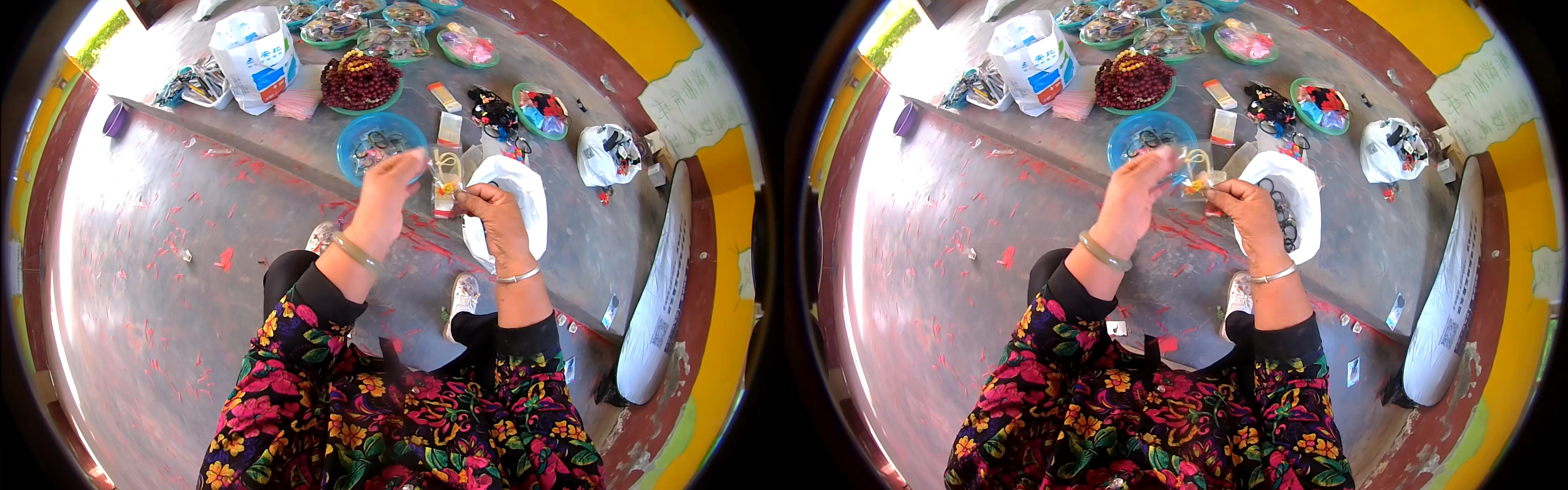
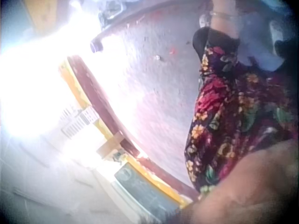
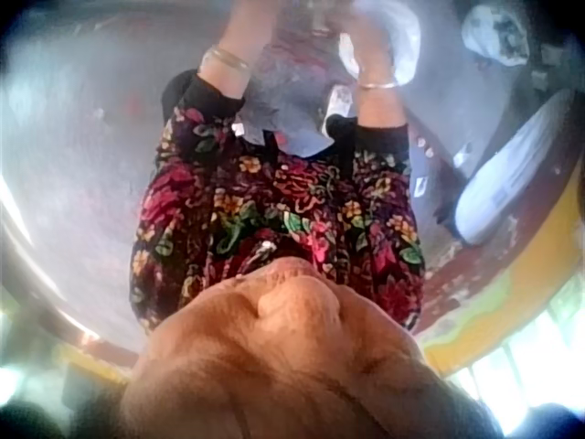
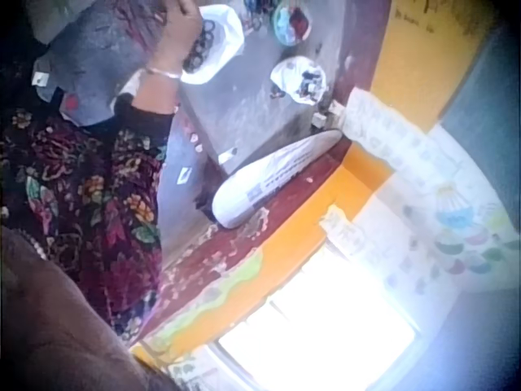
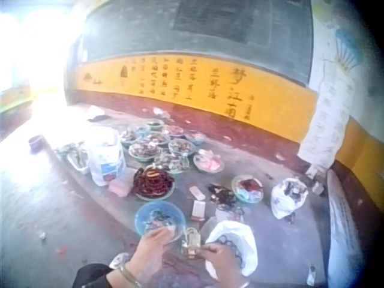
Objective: The person sits on the floor and wraps small plastic bags around hair ties. They pick up a hair tie, place it in a bag, and fold the bag to secure it, repeating this process for multiple items.
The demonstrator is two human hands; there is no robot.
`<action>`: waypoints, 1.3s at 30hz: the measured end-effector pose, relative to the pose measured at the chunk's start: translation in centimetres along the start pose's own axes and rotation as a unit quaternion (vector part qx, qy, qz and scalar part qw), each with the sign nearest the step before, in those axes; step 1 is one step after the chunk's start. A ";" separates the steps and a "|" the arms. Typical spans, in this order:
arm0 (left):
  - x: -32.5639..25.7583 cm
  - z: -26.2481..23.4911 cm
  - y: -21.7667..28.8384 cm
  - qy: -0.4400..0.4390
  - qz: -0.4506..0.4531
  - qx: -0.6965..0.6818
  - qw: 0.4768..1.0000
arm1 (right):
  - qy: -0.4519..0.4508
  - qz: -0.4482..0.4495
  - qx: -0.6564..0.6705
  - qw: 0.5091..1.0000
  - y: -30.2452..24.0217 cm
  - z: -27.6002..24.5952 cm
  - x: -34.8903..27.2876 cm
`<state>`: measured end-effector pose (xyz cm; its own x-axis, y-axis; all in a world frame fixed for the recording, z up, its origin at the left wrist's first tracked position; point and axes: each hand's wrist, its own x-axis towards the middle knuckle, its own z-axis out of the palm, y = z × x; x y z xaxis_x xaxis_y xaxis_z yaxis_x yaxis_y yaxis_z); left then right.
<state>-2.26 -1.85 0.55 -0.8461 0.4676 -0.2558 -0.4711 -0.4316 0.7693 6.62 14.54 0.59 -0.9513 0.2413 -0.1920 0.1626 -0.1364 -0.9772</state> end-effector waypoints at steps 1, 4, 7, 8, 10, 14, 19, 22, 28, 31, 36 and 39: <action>0.1 -0.1 1.2 0.036 0.014 -0.009 0.999 | 0.001 0.009 0.002 1.000 -0.2 -0.3 0.0; 0.5 -2.2 3.8 0.083 0.071 -0.078 0.991 | -0.015 0.029 -0.075 0.997 0.0 -0.3 0.1; 0.5 -3.5 5.5 0.103 0.108 -0.115 0.982 | -0.078 0.065 -0.196 0.975 1.7 -0.9 0.7; 0.5 -3.7 5.5 0.102 0.107 -0.123 0.981 | -0.090 0.081 -0.202 0.972 2.4 -0.9 1.2; 0.6 -4.1 5.3 0.100 0.102 -0.141 0.980 | -0.114 0.112 -0.213 0.964 3.7 -0.7 2.0; 0.3 -3.8 5.0 0.077 0.069 -0.154 0.983 | -0.125 0.141 -0.309 0.932 5.3 0.2 4.4; 0.3 -3.6 5.1 0.079 0.050 -0.147 0.985 | -0.061 0.107 -0.166 0.978 6.9 1.3 7.5; 0.2 -3.8 5.3 0.079 0.051 -0.132 0.987 | 0.062 0.126 -0.099 0.985 6.3 2.7 8.6; 0.3 -4.3 5.8 0.090 0.057 -0.148 0.983 | 0.070 0.115 -0.036 0.990 6.0 0.9 9.5; 0.2 -4.2 6.0 0.089 0.061 -0.154 0.982 | 0.122 0.055 0.006 0.991 4.5 -1.0 9.5; 0.2 -4.2 5.7 0.086 0.067 -0.179 0.978 | 0.222 -0.067 0.020 0.973 1.3 -2.1 7.5; 0.1 -4.1 5.3 0.086 0.060 -0.184 0.977 | 0.171 -0.076 -0.074 0.980 2.3 -1.0 6.8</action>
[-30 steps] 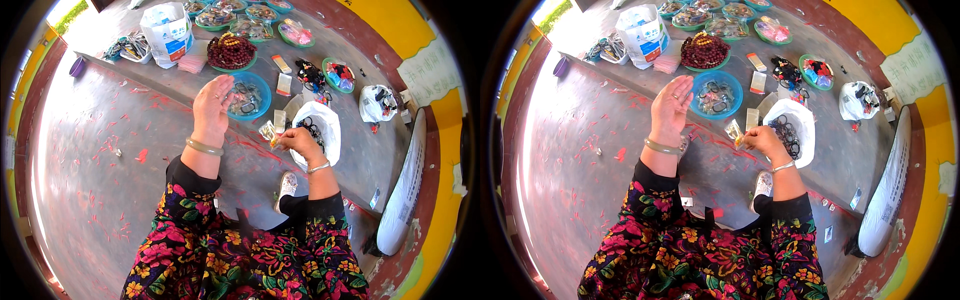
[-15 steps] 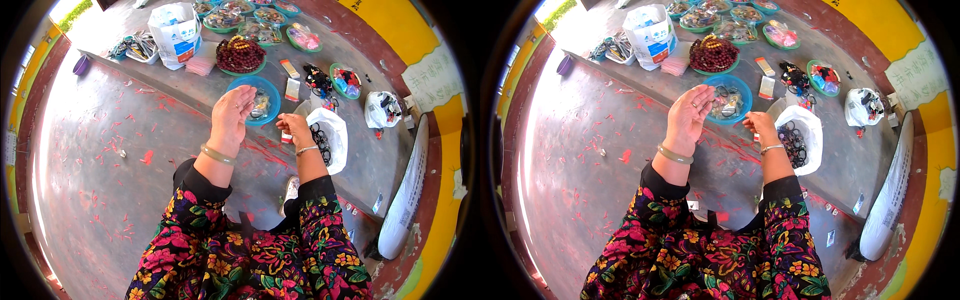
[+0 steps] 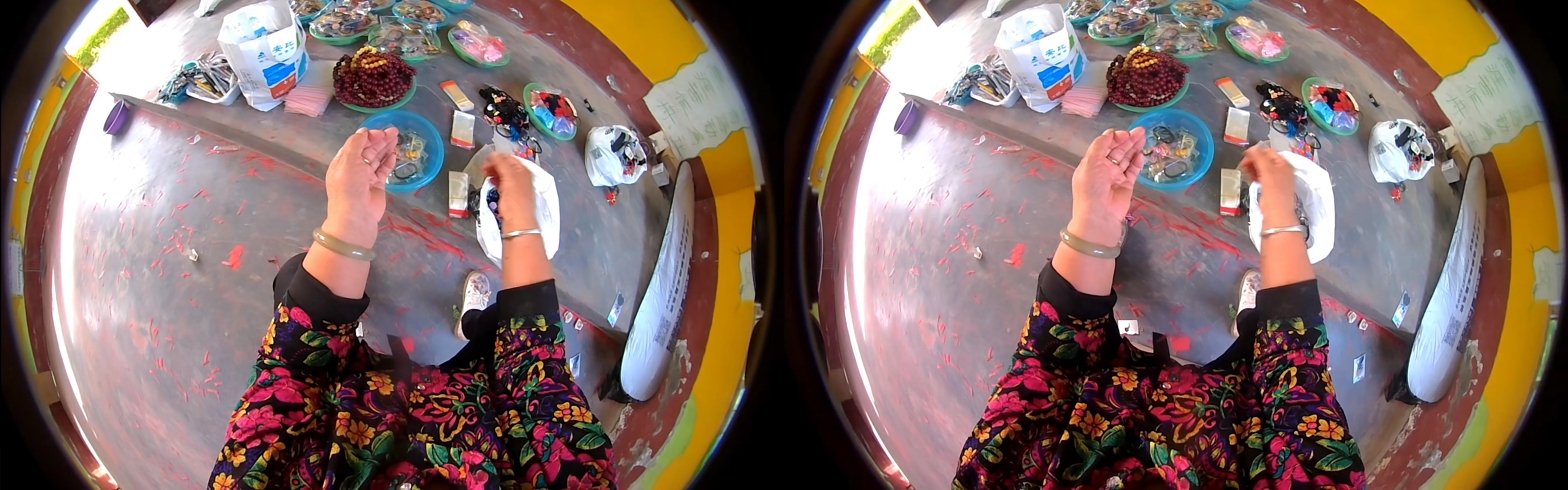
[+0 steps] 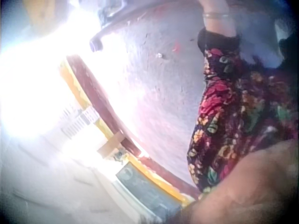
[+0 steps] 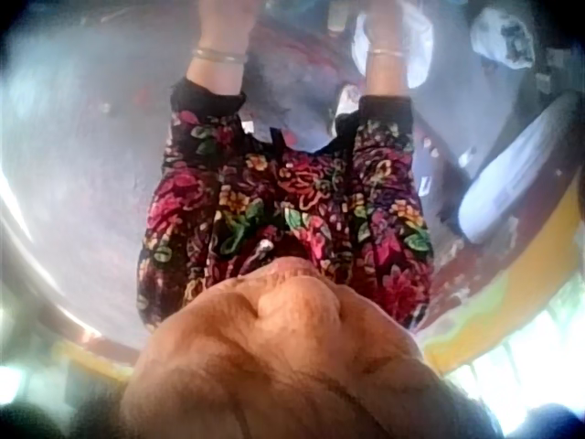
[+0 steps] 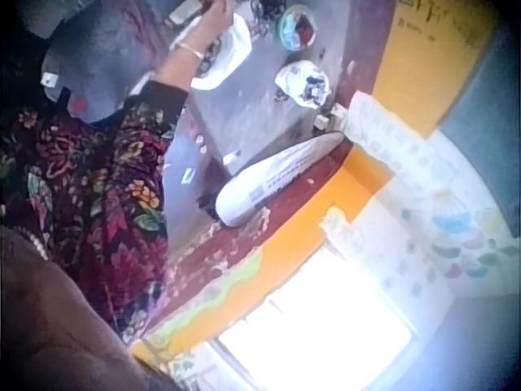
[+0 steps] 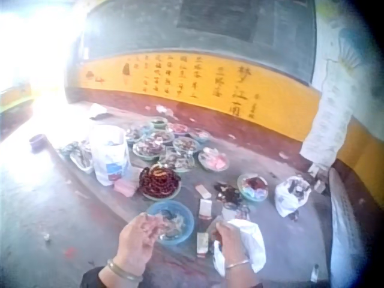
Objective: The person sits on the floor and wraps small plastic bags around hair ties. They pick up a hair tie, place it in a bag, and fold the bag to secure it, repeating this process for multiple items.
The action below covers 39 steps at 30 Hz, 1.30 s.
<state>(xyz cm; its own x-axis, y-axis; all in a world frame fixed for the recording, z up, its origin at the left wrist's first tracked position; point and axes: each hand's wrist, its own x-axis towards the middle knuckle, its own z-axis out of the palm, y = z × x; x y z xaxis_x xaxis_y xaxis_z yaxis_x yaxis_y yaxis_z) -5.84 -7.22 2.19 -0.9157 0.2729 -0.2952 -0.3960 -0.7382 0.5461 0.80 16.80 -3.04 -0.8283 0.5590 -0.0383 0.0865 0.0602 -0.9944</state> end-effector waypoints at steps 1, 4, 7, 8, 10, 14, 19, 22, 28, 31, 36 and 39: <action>0.0 0.2 -0.3 -0.001 -0.005 0.000 1.000 | -0.031 0.059 -0.053 0.996 2.0 0.5 0.4; -0.2 0.3 -0.7 -0.009 -0.025 -0.009 1.000 | -0.125 0.103 -0.244 0.956 8.5 2.2 0.0; -0.2 0.3 -1.3 -0.020 -0.034 0.004 0.999 | -0.098 0.087 -0.432 0.892 14.6 2.0 -0.2; -0.2 0.3 -1.3 -0.019 -0.038 0.010 0.999 | -0.076 0.089 -0.445 0.888 15.6 2.0 -0.2; -0.4 0.6 -1.3 -0.019 -0.044 0.028 0.998 | -0.032 0.091 -0.463 0.881 17.2 2.1 0.2; -0.3 0.4 -1.4 -0.030 -0.068 0.031 0.997 | 0.050 0.070 -0.466 0.880 18.4 2.6 2.3; -0.3 0.6 -1.3 -0.043 -0.100 0.038 0.993 | 0.097 -0.002 -0.513 0.853 21.1 3.0 4.8; -0.1 0.7 -1.2 -0.061 -0.121 0.043 0.990 | -0.115 -0.027 -0.776 0.619 22.6 2.1 6.4; 0.0 -0.1 -0.4 -0.042 -0.127 0.057 0.989 | -0.037 0.073 -0.735 0.673 20.4 4.4 5.7; 0.3 0.5 -0.5 -0.058 -0.137 0.058 0.987 | 0.109 0.220 -0.555 0.795 22.6 3.4 7.6; -0.2 0.4 -0.5 -0.069 -0.134 0.053 0.987 | -0.037 0.156 -0.578 0.800 22.4 3.0 8.1; -0.1 0.5 -0.8 -0.077 -0.133 0.056 0.987 | -0.001 0.110 -0.478 0.872 21.2 1.7 7.8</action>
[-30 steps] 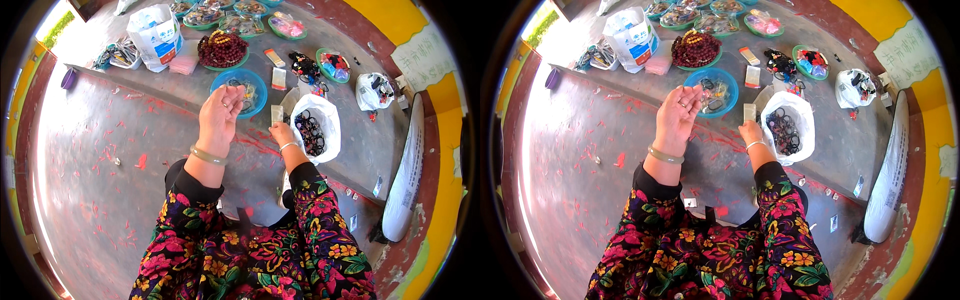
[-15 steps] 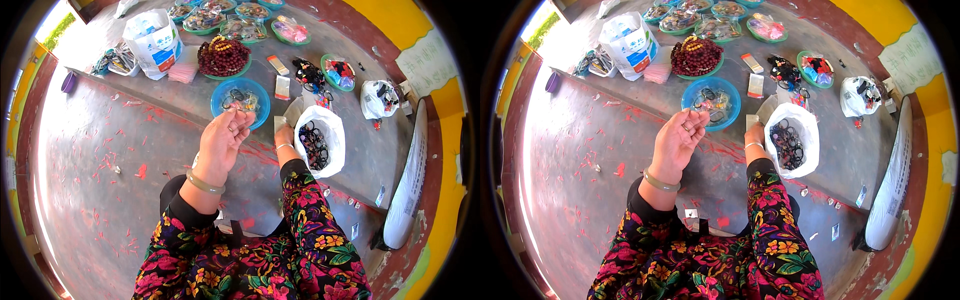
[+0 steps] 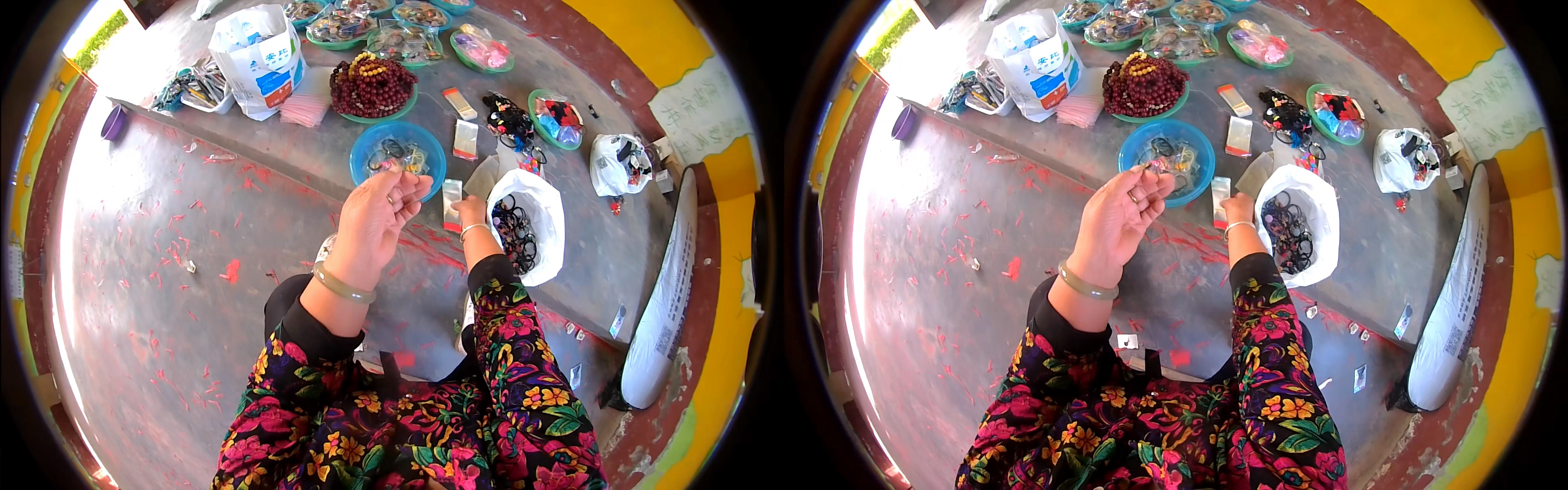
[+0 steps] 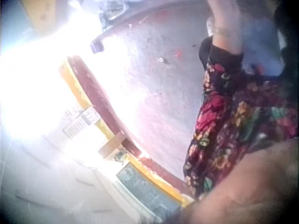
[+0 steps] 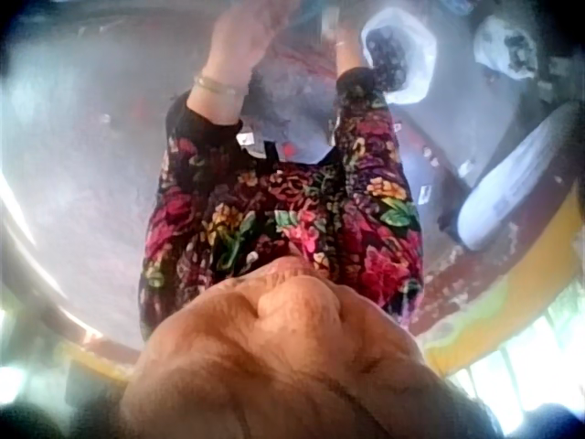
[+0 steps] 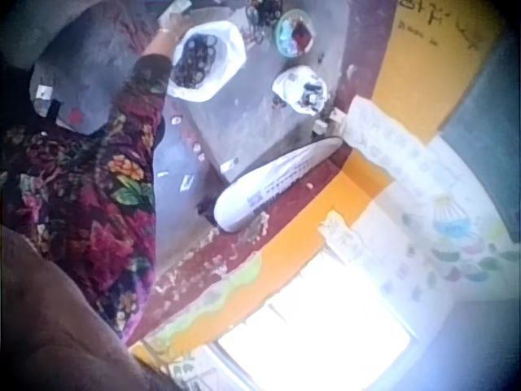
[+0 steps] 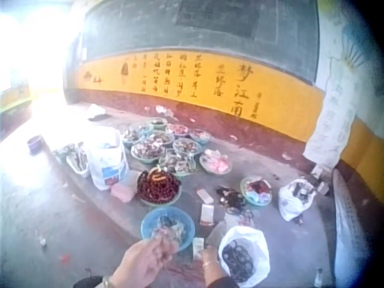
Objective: The person sits on the floor and wraps small plastic bags around hair ties. They pick up a hair tie, place it in a bag, and fold the bag to secure it, repeating this process for multiple items.
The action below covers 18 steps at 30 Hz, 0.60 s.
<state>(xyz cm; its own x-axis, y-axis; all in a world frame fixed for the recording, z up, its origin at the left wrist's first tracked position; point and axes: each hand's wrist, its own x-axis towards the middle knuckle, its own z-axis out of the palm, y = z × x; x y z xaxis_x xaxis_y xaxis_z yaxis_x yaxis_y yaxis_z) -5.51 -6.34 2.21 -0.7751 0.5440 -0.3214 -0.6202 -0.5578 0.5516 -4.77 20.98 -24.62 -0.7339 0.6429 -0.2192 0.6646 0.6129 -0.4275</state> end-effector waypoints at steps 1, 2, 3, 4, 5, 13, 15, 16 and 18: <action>0.1 0.1 -0.1 -0.001 0.001 0.001 1.000 | 0.036 -0.012 0.098 0.994 -0.1 -0.9 -0.8; 0.3 0.2 -0.3 -0.005 0.000 0.003 1.000 | 0.019 0.020 0.135 0.991 0.6 -1.0 0.0; 0.2 0.0 -0.3 0.000 0.006 0.008 1.000 | -0.019 0.051 0.211 0.976 -0.7 -2.1 -1.0; 0.1 -0.3 -0.4 0.004 0.011 0.012 1.000 | -0.056 0.081 0.284 0.954 -2.4 -4.0 -2.3; 0.0 -0.4 -0.6 0.006 0.015 0.019 1.000 | -0.083 0.076 0.368 0.923 -3.4 -5.8 -3.6; 0.2 1.1 -4.2 0.003 0.029 0.247 0.968 | -0.162 -0.053 0.587 0.791 -9.5 -18.6 -16.4; -0.4 1.5 -4.6 -0.110 -0.073 0.195 0.972 | -0.150 -0.088 0.581 0.795 -9.1 -19.4 -18.5; -0.7 1.5 -4.8 -0.164 -0.124 0.168 0.964 | -0.151 -0.105 0.572 0.799 -8.8 -19.7 -19.1; -0.5 1.3 -6.6 -0.168 -0.088 0.157 0.969 | -0.151 -0.136 0.554 0.807 -8.3 -20.0 -19.7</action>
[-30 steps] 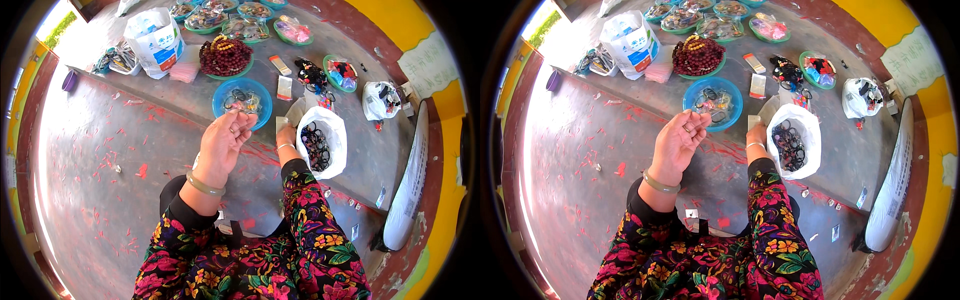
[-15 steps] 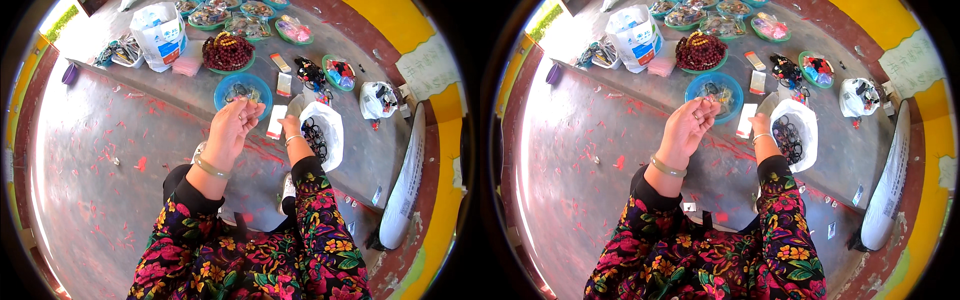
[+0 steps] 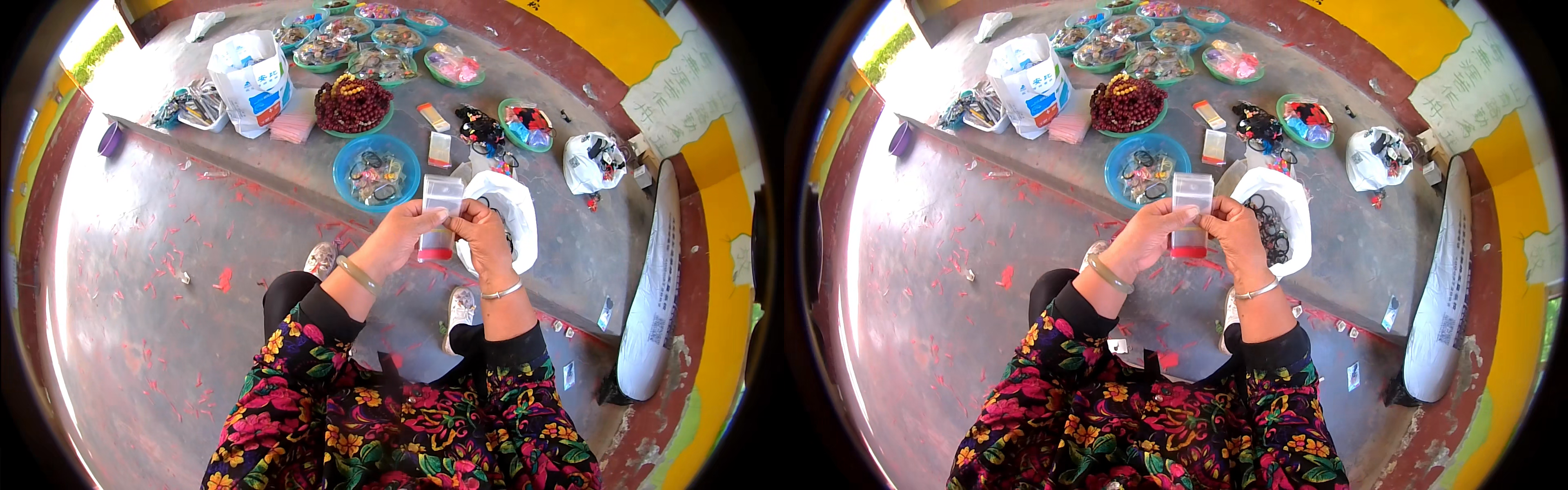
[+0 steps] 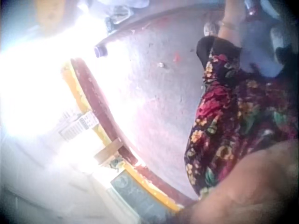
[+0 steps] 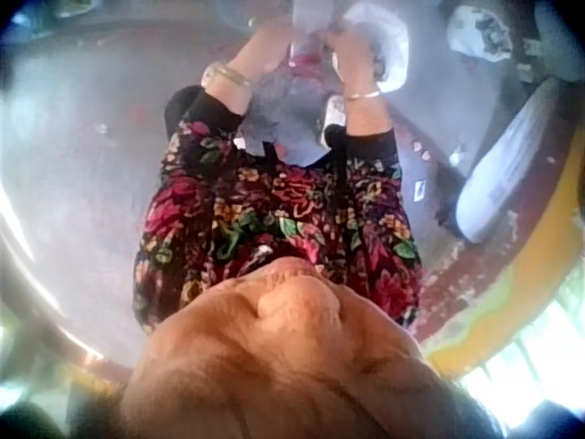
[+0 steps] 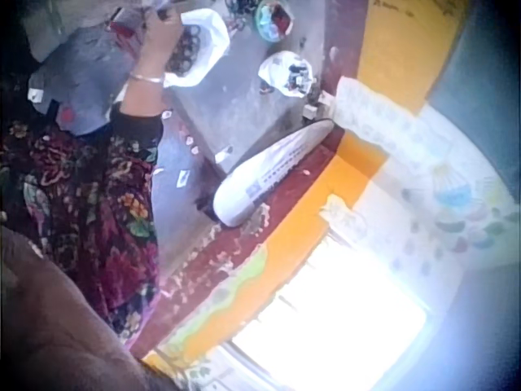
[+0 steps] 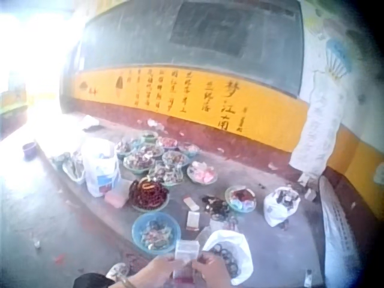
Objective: The person sits on the floor and wraps small plastic bags around hair ties. They pick up a hair tie, place it in a bag, and fold the bag to secure it, repeating this process for multiple items.
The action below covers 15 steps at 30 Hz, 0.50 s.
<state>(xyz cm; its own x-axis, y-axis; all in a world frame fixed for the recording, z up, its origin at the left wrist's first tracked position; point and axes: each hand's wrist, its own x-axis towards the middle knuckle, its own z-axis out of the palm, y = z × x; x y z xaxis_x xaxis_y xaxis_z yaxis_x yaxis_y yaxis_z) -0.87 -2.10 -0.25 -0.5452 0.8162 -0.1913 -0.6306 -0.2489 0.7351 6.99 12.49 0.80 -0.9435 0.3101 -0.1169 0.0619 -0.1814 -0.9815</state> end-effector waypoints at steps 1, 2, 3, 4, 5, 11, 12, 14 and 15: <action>0.1 0.3 -0.4 0.016 0.013 0.012 1.000 | -0.011 -0.004 -0.012 1.000 -0.3 -0.3 -0.1; 0.2 0.5 -0.6 0.032 0.026 0.024 0.999 | 0.002 -0.017 -0.027 0.999 -0.5 -0.4 -0.2; 0.2 0.8 -0.6 0.040 0.028 0.016 0.999 | 0.015 -0.030 -0.043 0.999 -1.2 -0.3 -0.4; 0.2 1.1 -0.4 0.047 0.029 0.007 0.998 | 0.027 -0.042 -0.058 0.997 -1.6 -0.3 -0.5; 0.2 1.4 -0.3 0.055 0.030 -0.002 0.998 | 0.038 -0.047 -0.044 0.997 -1.6 -0.6 -0.4; 0.8 2.4 -0.4 0.050 0.026 0.027 0.998 | 0.095 -0.061 -0.065 0.991 -1.4 -2.2 0.2; 0.9 2.4 -0.5 0.045 0.023 0.020 0.999 | 0.108 -0.067 -0.095 0.987 -1.7 -2.1 0.1; 1.0 2.5 -0.7 0.037 0.017 0.007 0.999 | 0.135 -0.091 -0.155 0.974 -2.2 -1.7 -0.3; 1.0 2.6 -0.7 0.040 0.011 -0.002 0.999 | 0.149 -0.109 -0.185 0.965 -2.4 -1.3 -0.4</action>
<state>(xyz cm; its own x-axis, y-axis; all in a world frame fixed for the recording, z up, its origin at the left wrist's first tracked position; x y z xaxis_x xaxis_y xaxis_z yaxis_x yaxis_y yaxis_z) 0.44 0.24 0.75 -0.6022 0.7655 -0.2266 -0.6200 -0.2696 0.7368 7.68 14.04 3.04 -0.8149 0.5683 0.1134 0.0376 0.2471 -0.9683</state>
